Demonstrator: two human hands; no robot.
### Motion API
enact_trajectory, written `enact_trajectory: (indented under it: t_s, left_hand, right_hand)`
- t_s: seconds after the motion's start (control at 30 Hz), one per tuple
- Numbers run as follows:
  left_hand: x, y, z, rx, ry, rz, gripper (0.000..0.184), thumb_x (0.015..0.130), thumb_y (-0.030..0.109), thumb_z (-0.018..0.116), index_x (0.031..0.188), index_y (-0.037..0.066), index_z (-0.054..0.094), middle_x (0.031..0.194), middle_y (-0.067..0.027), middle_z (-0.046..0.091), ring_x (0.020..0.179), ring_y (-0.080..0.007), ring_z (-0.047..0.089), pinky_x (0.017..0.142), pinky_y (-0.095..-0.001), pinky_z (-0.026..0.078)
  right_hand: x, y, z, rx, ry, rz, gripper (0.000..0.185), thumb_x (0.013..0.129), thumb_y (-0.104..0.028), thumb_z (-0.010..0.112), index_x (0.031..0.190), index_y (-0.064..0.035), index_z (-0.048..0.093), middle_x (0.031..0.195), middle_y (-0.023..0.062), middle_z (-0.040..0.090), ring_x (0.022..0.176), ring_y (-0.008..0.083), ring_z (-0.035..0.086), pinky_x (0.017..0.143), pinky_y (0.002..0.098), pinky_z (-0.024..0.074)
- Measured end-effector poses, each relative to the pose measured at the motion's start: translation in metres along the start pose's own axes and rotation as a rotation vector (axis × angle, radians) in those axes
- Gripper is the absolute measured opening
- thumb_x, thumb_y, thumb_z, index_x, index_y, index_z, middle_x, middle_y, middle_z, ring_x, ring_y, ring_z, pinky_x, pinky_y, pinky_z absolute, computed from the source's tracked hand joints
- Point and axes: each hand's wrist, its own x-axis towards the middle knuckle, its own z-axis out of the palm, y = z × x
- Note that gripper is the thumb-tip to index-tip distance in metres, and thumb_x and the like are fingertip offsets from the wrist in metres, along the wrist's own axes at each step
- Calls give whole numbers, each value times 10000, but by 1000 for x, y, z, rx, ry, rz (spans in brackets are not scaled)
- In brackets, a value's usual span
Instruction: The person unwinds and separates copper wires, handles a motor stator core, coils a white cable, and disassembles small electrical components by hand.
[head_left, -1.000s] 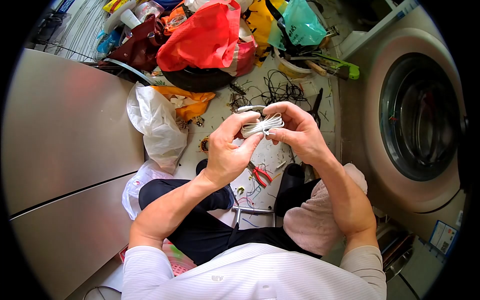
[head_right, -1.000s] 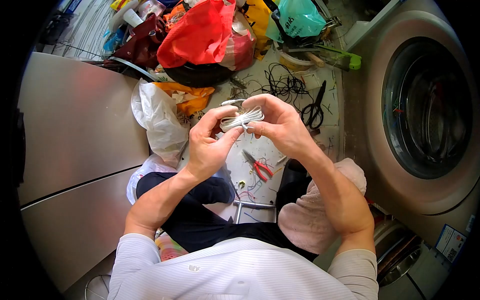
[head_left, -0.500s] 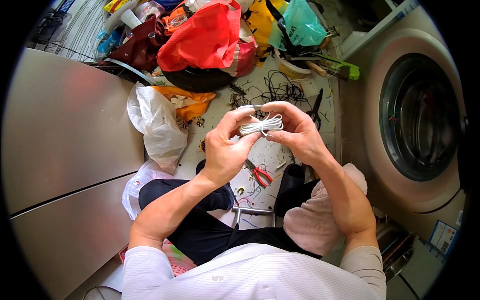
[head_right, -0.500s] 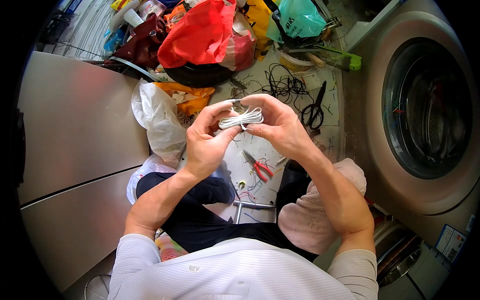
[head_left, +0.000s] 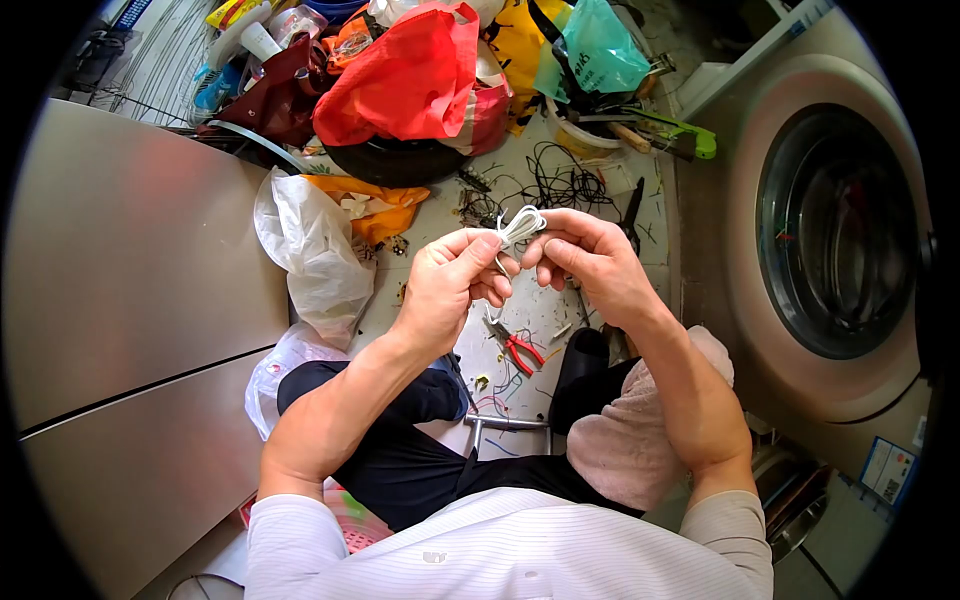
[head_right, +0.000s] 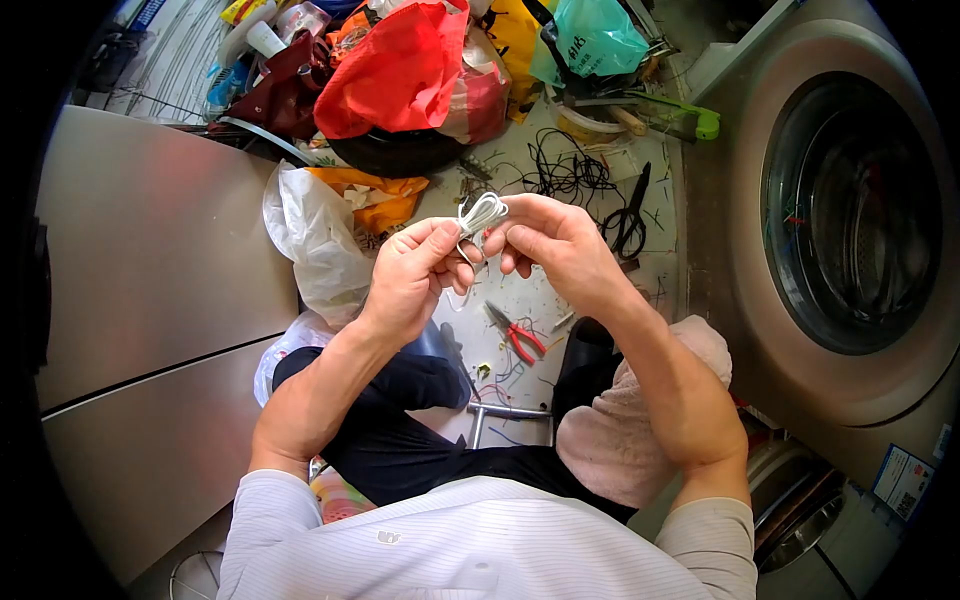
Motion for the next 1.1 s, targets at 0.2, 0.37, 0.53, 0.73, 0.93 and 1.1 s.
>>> enact_trajectory:
  t_s: [0.2,0.37,0.53,0.73,0.93,1.1]
  left_hand:
    - [0,-2,-1,55,9,9,258,1037,254,600,1074,9,672,908,-93,727,700,-118,673,628,-246,527]
    - [-2,-2,4,142,30,44,231,1025,204,618,1102,-4,682,906,-91,726,704,-119,670,635,-242,524]
    - [-5,-1,8,205,60,69,209,1011,160,631,1098,-20,692,882,-84,719,685,-116,659,623,-242,522]
    - [-13,3,17,484,72,196,180,997,117,631,1097,-13,706,837,-18,688,672,-66,611,613,-224,492]
    - [-21,13,19,566,92,196,215,993,196,650,1070,4,705,816,-4,675,695,-58,594,623,-231,482]
    - [-20,15,1,603,103,192,220,980,193,645,1071,2,702,817,-1,676,709,-55,590,627,-229,476]
  right_hand:
    - [0,2,0,-52,-14,20,279,1018,-135,584,1253,13,611,921,46,697,744,88,621,658,229,491]
    - [1,0,5,-79,56,49,251,995,-207,634,1110,14,669,849,33,689,709,81,600,648,233,479]
    - [-1,-1,5,-131,83,47,232,984,-220,652,1015,8,679,795,38,680,684,82,596,629,234,467]
    - [0,-1,8,-174,101,27,193,983,-197,637,952,-9,668,745,22,659,646,78,581,596,231,441]
    - [6,0,14,-80,72,23,184,992,-205,622,927,-35,639,704,14,615,594,79,517,558,232,403]
    - [15,5,26,-50,38,16,190,1000,-211,622,989,-24,654,738,16,627,625,77,538,576,225,419]
